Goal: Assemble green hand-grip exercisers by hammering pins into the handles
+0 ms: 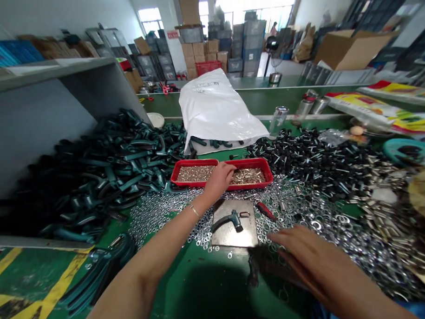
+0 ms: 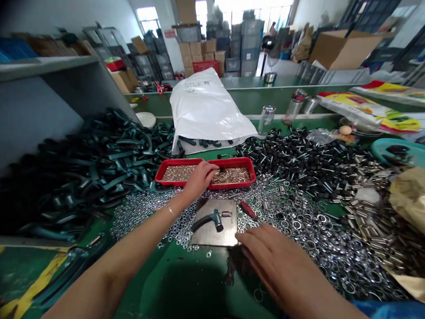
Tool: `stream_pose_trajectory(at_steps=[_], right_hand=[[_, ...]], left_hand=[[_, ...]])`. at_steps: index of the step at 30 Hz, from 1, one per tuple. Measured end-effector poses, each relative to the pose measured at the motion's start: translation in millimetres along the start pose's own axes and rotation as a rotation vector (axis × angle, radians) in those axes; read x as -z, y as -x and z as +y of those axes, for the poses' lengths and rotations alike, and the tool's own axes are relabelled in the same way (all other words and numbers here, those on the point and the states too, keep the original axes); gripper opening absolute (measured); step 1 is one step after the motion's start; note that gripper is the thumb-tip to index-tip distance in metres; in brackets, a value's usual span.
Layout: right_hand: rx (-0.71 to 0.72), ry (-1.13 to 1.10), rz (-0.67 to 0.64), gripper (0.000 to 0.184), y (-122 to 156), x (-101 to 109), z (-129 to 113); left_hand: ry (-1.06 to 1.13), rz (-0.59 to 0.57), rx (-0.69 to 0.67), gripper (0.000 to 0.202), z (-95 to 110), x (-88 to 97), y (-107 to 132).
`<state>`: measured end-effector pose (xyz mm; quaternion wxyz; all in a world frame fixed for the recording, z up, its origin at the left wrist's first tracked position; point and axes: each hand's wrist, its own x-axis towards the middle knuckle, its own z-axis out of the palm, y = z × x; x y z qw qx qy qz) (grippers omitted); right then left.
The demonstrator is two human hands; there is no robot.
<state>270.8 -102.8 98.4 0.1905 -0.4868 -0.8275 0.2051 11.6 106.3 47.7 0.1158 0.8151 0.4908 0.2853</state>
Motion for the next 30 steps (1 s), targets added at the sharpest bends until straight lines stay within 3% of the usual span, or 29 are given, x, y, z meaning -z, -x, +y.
stream_pose_trajectory(at_steps=[2,6,10,15,17,20,23,24,27,28,30], right_hand=[[0.069,0.125,-0.115,0.025,10,-26,24],[0.031,0.230,-0.145,0.021,46,-63,62],[-0.087,0.092,-0.270,0.016,47,-51,63],[-0.177,-0.039,-0.167,0.019,35,-26,56],[-0.255,-0.109,-0.147,0.021,35,-27,60],[-0.386,-0.242,-0.214,0.027,31,-32,65],[-0.408,-0.261,-0.203,0.029,16,-33,61],[-0.380,-0.232,-0.168,0.029,10,-32,56],[-0.275,-0.176,-0.041,0.029,-12,-26,36],[-0.248,-0.174,0.006,0.031,-20,-25,29],[-0.191,-0.142,0.054,0.035,-33,-26,21]], left_hand=[[0.179,-0.005,-0.017,0.019,2,5.7,27],[0.325,-0.152,0.103,0.010,10,7.8,73],[0.238,-0.187,0.174,0.020,15,-2.5,89],[0.063,-0.173,0.221,0.023,20,-21.5,91],[-0.032,-0.163,0.170,0.022,21,-25.8,92],[-0.156,-0.186,-0.065,0.020,22,-25.2,91],[-0.179,-0.248,-0.209,0.020,24,-19.0,93],[-0.163,-0.239,-0.171,0.027,26,-17.2,96],[-0.064,-0.166,0.058,0.090,35,-16.6,111],[-0.019,-0.153,0.119,0.103,38,-18.0,117],[0.061,-0.143,0.192,0.108,43,-22.1,127]])
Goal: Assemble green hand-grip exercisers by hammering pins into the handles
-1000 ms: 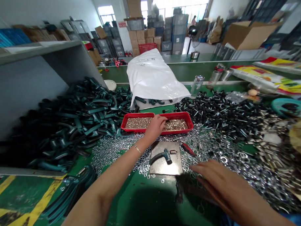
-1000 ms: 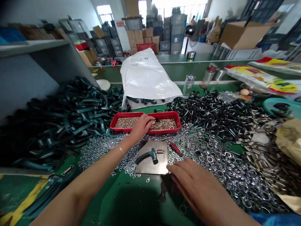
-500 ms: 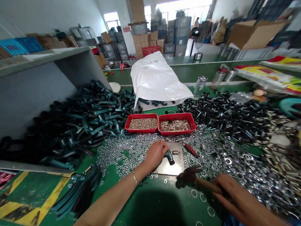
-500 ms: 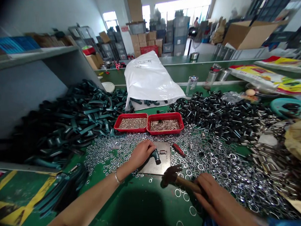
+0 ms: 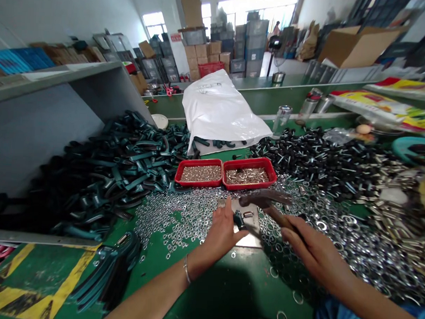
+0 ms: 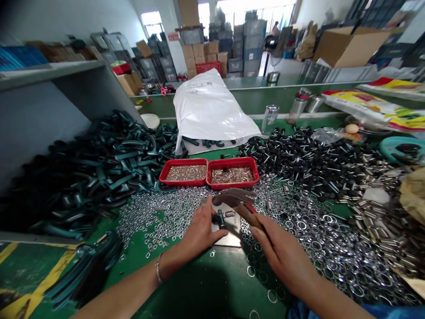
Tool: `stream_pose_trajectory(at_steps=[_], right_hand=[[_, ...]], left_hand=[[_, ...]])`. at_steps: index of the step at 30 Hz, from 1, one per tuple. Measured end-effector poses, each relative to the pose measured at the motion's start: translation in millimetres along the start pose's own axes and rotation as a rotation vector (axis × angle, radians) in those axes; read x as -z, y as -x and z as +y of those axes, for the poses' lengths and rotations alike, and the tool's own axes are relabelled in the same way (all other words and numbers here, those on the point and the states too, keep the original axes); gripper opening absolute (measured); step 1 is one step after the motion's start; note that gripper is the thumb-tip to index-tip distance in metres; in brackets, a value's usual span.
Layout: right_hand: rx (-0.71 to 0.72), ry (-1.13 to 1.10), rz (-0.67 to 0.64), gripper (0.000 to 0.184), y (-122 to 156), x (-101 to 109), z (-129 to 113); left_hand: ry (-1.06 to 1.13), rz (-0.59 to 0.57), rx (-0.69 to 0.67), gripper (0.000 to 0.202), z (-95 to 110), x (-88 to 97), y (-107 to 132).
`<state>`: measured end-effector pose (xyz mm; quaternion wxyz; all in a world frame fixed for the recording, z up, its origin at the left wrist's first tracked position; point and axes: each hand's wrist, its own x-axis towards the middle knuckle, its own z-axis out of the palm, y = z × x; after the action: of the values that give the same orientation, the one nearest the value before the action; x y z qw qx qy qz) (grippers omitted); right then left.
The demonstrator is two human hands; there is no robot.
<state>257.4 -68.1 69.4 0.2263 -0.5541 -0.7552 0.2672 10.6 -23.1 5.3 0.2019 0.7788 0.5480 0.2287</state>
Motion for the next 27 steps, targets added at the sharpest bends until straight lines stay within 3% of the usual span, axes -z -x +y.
stream_pose_trajectory(at_steps=[5,10,12,15,18,21,24,26,27], right_hand=[[-0.067,0.108,-0.185,0.032,-26,-19,14],[-0.259,-0.103,-0.126,0.042,-26,-27,34],[-0.247,-0.105,-0.053,0.043,-18,-28,29],[-0.097,-0.040,0.021,0.042,-9,-29,17],[-0.009,0.101,-0.067,0.040,-13,-28,16],[-0.066,0.049,-0.191,0.041,-24,-25,28],[-0.013,0.028,-0.014,0.044,-30,-26,35],[0.026,0.009,0.134,0.041,-32,-30,28],[0.022,-0.057,0.144,0.039,-32,-34,21]], left_hand=[[0.089,-0.034,0.048,0.110,1,-4.9,4],[0.081,-0.067,0.080,0.112,0,-1.0,1],[0.085,-0.059,0.090,0.112,0,-1.3,2],[0.103,-0.045,0.087,0.115,1,-3.2,2],[0.117,-0.038,0.103,0.116,1,-4.4,1],[0.125,-0.040,0.115,0.113,1,-2.6,1],[0.165,-0.013,0.126,0.106,6,0.6,7],[0.193,0.091,0.158,0.099,15,0.1,16],[0.197,0.162,0.173,0.096,21,-1.4,22]])
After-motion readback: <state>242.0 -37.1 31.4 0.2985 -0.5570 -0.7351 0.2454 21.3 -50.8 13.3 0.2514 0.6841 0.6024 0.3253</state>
